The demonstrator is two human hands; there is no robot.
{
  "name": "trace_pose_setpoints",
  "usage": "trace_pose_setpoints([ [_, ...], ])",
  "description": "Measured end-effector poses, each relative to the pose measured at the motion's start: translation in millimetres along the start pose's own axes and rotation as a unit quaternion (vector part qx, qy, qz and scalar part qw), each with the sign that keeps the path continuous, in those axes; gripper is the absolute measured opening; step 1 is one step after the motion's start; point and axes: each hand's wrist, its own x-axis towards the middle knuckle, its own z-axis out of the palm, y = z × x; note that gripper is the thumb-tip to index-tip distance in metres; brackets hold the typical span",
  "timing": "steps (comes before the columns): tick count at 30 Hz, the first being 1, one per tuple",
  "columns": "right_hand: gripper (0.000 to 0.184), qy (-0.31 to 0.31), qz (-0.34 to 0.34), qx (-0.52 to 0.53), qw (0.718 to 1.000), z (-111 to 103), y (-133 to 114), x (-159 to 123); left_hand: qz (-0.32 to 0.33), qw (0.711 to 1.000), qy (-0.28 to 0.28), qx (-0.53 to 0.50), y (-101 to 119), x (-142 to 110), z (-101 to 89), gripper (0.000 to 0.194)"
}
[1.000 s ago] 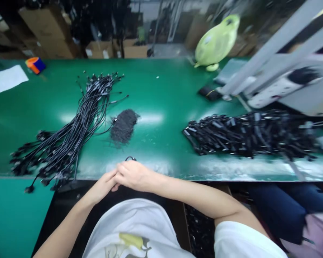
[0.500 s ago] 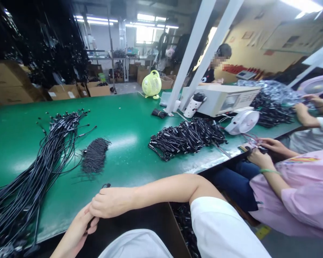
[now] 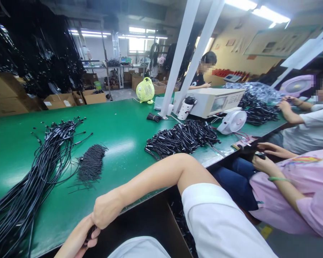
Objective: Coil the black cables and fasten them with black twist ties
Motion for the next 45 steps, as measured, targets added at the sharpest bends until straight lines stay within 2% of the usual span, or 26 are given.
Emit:
trace_pose_setpoints([
  [3,0.024,-0.016,0.024,0.022,0.999,4,-2,-2,0.011,1.000,0.016,-0.006,-3,2,0.9,0.051],
  [8,0.021,-0.023,0.095,0.044,0.994,-3,-2,-5,0.086,0.994,0.064,-0.006,-11,12,0.2,0.055],
  [10,0.023,-0.006,0.157,0.074,0.985,-9,0,-6,0.121,0.986,0.110,-0.028,-11,19,-4.4,0.056],
  [12,0.025,0.037,0.246,0.118,0.961,-12,0,-5,0.170,0.973,0.146,-0.055,-8,25,-11.3,0.057],
  [14,0.026,0.114,0.331,0.192,0.917,-11,-3,-4,0.231,0.959,0.154,-0.052,-2,30,-18.8,0.056],
  [15,0.027,0.161,0.369,0.259,0.878,-9,-6,-3,0.266,0.951,0.154,-0.035,0,31,-21.9,0.054],
  [17,0.027,0.231,0.418,0.428,0.768,-3,-12,-1,0.334,0.929,0.160,0.012,5,29,-26.0,0.046],
  [18,0.026,0.244,0.429,0.501,0.711,0,-15,-1,0.365,0.916,0.165,0.035,6,27,-26.8,0.039],
  [19,0.025,0.245,0.433,0.556,0.666,4,-17,0,0.391,0.903,0.169,0.059,6,24,-26.8,0.032],
  [20,0.024,0.239,0.434,0.590,0.637,6,-18,0,0.416,0.889,0.171,0.090,6,20,-26.1,0.027],
  [21,0.023,0.233,0.433,0.605,0.626,8,-18,-1,0.441,0.871,0.172,0.131,5,15,-24.9,0.025],
  [24,0.024,0.242,0.435,0.602,0.624,6,-12,-10,0.506,0.788,0.179,0.301,0,-1,-19.4,0.026],
  [25,0.025,0.253,0.440,0.594,0.624,3,-10,-14,0.507,0.770,0.173,0.346,-2,-5,-17.2,0.026],
  [26,0.027,0.269,0.445,0.576,0.630,0,-9,-18,0.489,0.775,0.155,0.370,-2,-8,-15.1,0.026],
  [27,0.029,0.285,0.444,0.547,0.650,-4,-10,-21,0.451,0.804,0.127,0.365,-1,-10,-13.3,0.025],
  [28,0.031,0.298,0.434,0.508,0.682,-7,-13,-24,0.402,0.848,0.096,0.333,0,-9,-12.0,0.025],
  [30,0.031,0.295,0.373,0.408,0.779,-9,-25,-24,0.296,0.928,0.056,0.220,6,-6,-11.9,0.026],
  [32,0.026,0.250,0.284,0.324,0.867,-6,-39,-20,0.224,0.966,0.057,0.116,12,-4,-15.0,0.028],
  [33,0.023,0.220,0.255,0.311,0.889,-4,-44,-18,0.206,0.973,0.066,0.079,14,-5,-17.0,0.029],
  [34,0.021,0.196,0.253,0.322,0.891,-1,-46,-16,0.200,0.976,0.066,0.056,16,-7,-18.7,0.030],
  [35,0.022,0.181,0.274,0.350,0.877,1,-46,-15,0.208,0.975,0.058,0.048,17,-12,-19.5,0.029],
  [37,0.027,0.182,0.349,0.419,0.818,0,-38,-17,0.251,0.964,0.018,0.085,16,-22,-17.3,0.029],
  [39,0.030,0.202,0.408,0.461,0.762,-4,-27,-20,0.268,0.947,-0.034,0.172,15,-28,-11.0,0.029],
  [41,0.029,0.217,0.412,0.481,0.743,-10,-23,-21,0.239,0.944,-0.053,0.219,15,-25,-4.6,0.028],
  [43,0.030,0.220,0.382,0.517,0.734,-12,-29,-18,0.205,0.961,-0.016,0.186,18,-18,-3.0,0.029],
  [45,0.030,0.211,0.350,0.561,0.720,-10,-38,-12,0.210,0.969,0.043,0.119,21,-14,-6.4,0.031],
])
